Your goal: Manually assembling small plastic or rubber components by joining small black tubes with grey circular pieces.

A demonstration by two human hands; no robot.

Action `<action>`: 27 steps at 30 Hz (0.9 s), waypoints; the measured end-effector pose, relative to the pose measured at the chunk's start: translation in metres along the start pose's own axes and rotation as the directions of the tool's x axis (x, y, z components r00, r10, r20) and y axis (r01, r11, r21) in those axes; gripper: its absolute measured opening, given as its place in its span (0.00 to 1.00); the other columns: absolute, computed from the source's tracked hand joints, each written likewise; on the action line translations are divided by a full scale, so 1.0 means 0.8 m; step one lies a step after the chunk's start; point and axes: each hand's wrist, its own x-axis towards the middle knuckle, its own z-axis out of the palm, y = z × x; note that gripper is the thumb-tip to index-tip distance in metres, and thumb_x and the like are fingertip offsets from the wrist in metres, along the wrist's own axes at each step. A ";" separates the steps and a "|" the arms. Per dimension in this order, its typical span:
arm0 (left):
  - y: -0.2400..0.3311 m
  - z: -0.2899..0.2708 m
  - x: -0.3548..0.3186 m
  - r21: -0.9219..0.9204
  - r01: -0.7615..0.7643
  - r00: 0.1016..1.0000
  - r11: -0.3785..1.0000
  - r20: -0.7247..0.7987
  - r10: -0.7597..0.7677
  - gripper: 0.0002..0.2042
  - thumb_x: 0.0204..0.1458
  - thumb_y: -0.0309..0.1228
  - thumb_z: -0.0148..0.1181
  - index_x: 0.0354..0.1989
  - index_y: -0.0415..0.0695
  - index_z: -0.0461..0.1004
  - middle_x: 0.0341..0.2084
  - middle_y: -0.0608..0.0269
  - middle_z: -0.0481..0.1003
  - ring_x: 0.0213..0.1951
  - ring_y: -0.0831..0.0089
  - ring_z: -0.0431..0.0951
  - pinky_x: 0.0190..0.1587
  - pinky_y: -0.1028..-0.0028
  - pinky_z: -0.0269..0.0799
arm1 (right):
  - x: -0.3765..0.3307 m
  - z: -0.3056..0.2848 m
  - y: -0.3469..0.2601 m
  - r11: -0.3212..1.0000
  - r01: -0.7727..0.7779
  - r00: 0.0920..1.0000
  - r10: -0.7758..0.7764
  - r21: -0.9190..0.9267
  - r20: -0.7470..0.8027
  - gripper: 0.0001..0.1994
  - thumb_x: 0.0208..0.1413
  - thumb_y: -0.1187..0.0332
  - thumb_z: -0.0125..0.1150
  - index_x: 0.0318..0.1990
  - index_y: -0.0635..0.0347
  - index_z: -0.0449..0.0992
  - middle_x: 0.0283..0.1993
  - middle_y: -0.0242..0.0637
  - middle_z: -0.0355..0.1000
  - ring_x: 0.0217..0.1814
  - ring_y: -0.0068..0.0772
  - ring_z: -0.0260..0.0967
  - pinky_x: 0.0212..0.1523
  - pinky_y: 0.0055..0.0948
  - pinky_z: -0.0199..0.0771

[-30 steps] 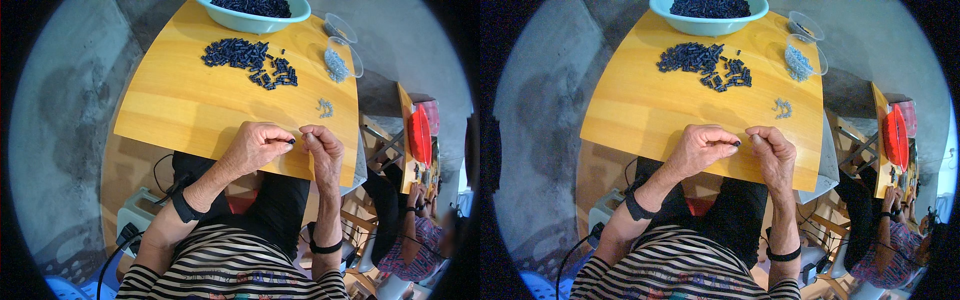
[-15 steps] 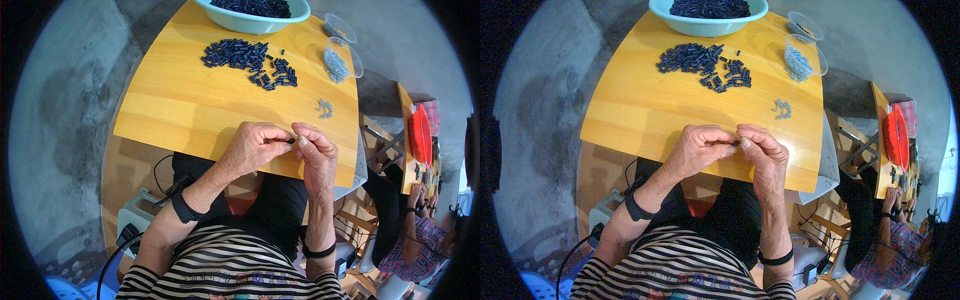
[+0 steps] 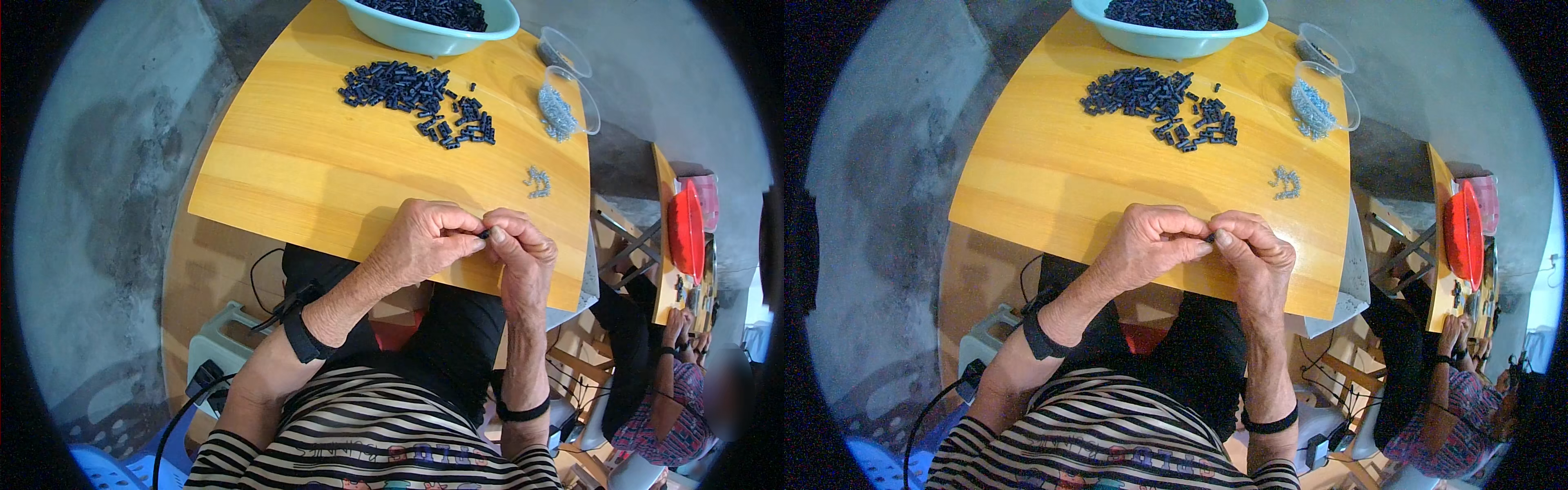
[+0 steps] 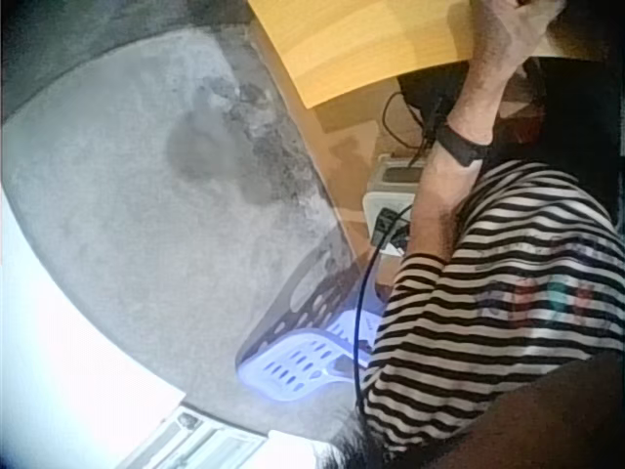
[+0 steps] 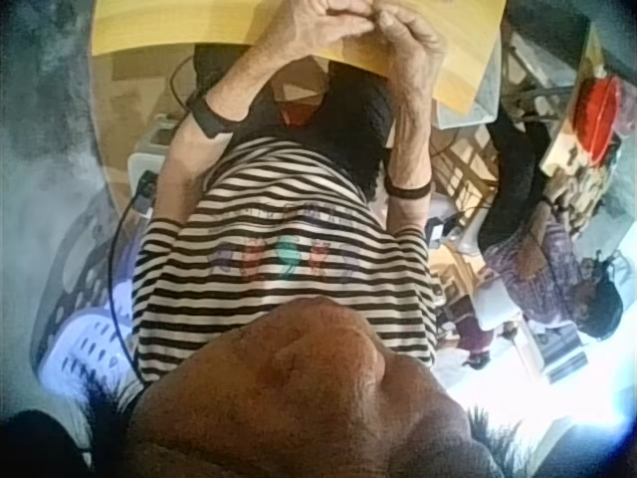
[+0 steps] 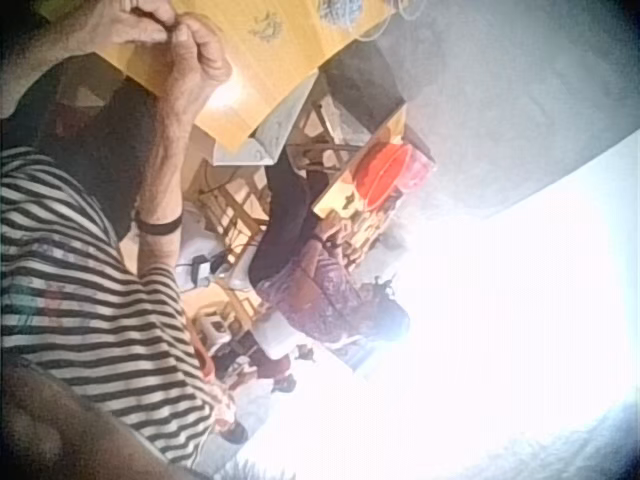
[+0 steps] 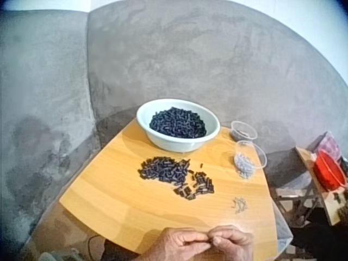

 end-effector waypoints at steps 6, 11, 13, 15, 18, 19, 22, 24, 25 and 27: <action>0.001 -0.001 0.000 0.056 -0.033 0.999 0.998 0.012 0.032 0.06 0.46 0.23 0.64 0.32 0.37 0.78 0.24 0.65 0.77 0.28 0.83 0.74 0.30 0.81 0.70 | -0.001 0.003 -0.022 0.796 0.351 0.936 -0.309 -0.493 0.167 0.07 0.46 0.79 0.62 0.35 0.63 0.80 0.36 0.38 0.75 0.38 0.30 0.72 0.39 0.24 0.71; 0.004 0.000 0.001 0.038 0.000 1.000 0.999 0.000 0.000 0.05 0.46 0.23 0.64 0.32 0.36 0.78 0.23 0.65 0.77 0.27 0.83 0.74 0.30 0.81 0.70 | -0.005 0.004 -0.023 0.579 0.458 0.879 -0.408 -0.675 0.246 0.08 0.46 0.79 0.62 0.36 0.63 0.79 0.37 0.42 0.75 0.41 0.36 0.74 0.40 0.27 0.73; 0.003 -0.001 0.001 0.049 -0.025 1.000 0.998 -0.004 0.026 0.05 0.46 0.22 0.64 0.32 0.36 0.78 0.24 0.65 0.77 0.27 0.83 0.74 0.30 0.81 0.70 | -0.008 0.004 -0.020 0.516 0.519 0.840 -0.457 -0.681 0.293 0.10 0.46 0.79 0.62 0.39 0.62 0.79 0.39 0.43 0.75 0.42 0.38 0.74 0.40 0.29 0.74; 0.001 -0.002 0.001 0.060 -0.051 0.999 0.997 -0.007 0.051 0.05 0.46 0.22 0.63 0.32 0.36 0.78 0.24 0.65 0.77 0.27 0.83 0.74 0.30 0.81 0.70 | -0.014 0.008 -0.018 0.526 0.512 0.845 -0.450 -0.679 0.289 0.11 0.46 0.79 0.62 0.40 0.62 0.79 0.41 0.44 0.74 0.43 0.38 0.74 0.41 0.29 0.74; -0.001 -0.002 0.001 0.060 -0.050 0.999 0.997 -0.007 0.051 0.05 0.46 0.23 0.63 0.31 0.36 0.78 0.24 0.65 0.77 0.27 0.82 0.74 0.29 0.81 0.70 | -0.016 0.000 -0.009 0.573 0.492 0.863 -0.420 -0.656 0.281 0.14 0.48 0.79 0.61 0.44 0.62 0.77 0.44 0.43 0.74 0.43 0.35 0.73 0.42 0.27 0.73; 0.000 -0.002 0.001 0.040 -0.025 1.000 0.999 -0.015 0.025 0.05 0.46 0.23 0.63 0.32 0.37 0.79 0.24 0.65 0.77 0.27 0.82 0.74 0.29 0.81 0.70 | -0.015 -0.003 -0.005 0.609 0.478 0.875 -0.396 -0.633 0.279 0.15 0.49 0.78 0.60 0.47 0.62 0.76 0.45 0.42 0.74 0.41 0.31 0.73 0.42 0.25 0.72; 0.002 -0.002 0.001 0.025 0.015 1.000 1.000 -0.026 -0.014 0.05 0.46 0.23 0.63 0.32 0.37 0.79 0.24 0.65 0.77 0.27 0.83 0.74 0.29 0.81 0.70 | -0.029 0.001 -0.001 0.962 0.119 0.993 -0.113 -0.245 0.035 0.17 0.52 0.78 0.58 0.52 0.62 0.72 0.45 0.38 0.73 0.37 0.22 0.69 0.39 0.20 0.70; 0.004 -0.001 0.002 0.028 0.027 0.999 0.999 -0.028 -0.027 0.05 0.46 0.23 0.63 0.33 0.37 0.79 0.24 0.65 0.77 0.27 0.83 0.74 0.29 0.81 0.70 | -0.030 0.007 -0.004 0.977 0.103 0.994 -0.107 -0.187 -0.012 0.17 0.53 0.78 0.57 0.52 0.64 0.71 0.44 0.33 0.73 0.33 0.16 0.65 0.36 0.17 0.67; 0.004 -0.001 0.002 0.012 0.042 0.999 0.999 -0.022 -0.041 0.06 0.46 0.23 0.63 0.33 0.37 0.79 0.24 0.65 0.78 0.27 0.83 0.74 0.29 0.81 0.70 | -0.029 0.005 -0.002 0.960 0.124 0.990 -0.136 -0.249 -0.031 0.15 0.52 0.79 0.58 0.49 0.64 0.73 0.42 0.33 0.74 0.32 0.17 0.65 0.36 0.18 0.67; 0.004 -0.001 0.002 -0.004 0.055 0.998 0.998 -0.015 -0.055 0.06 0.46 0.23 0.64 0.33 0.37 0.79 0.24 0.65 0.78 0.28 0.83 0.75 0.30 0.81 0.70 | -0.029 0.003 -0.001 0.940 0.144 0.985 -0.167 -0.310 -0.048 0.13 0.51 0.79 0.58 0.46 0.64 0.74 0.41 0.33 0.74 0.31 0.17 0.65 0.36 0.18 0.68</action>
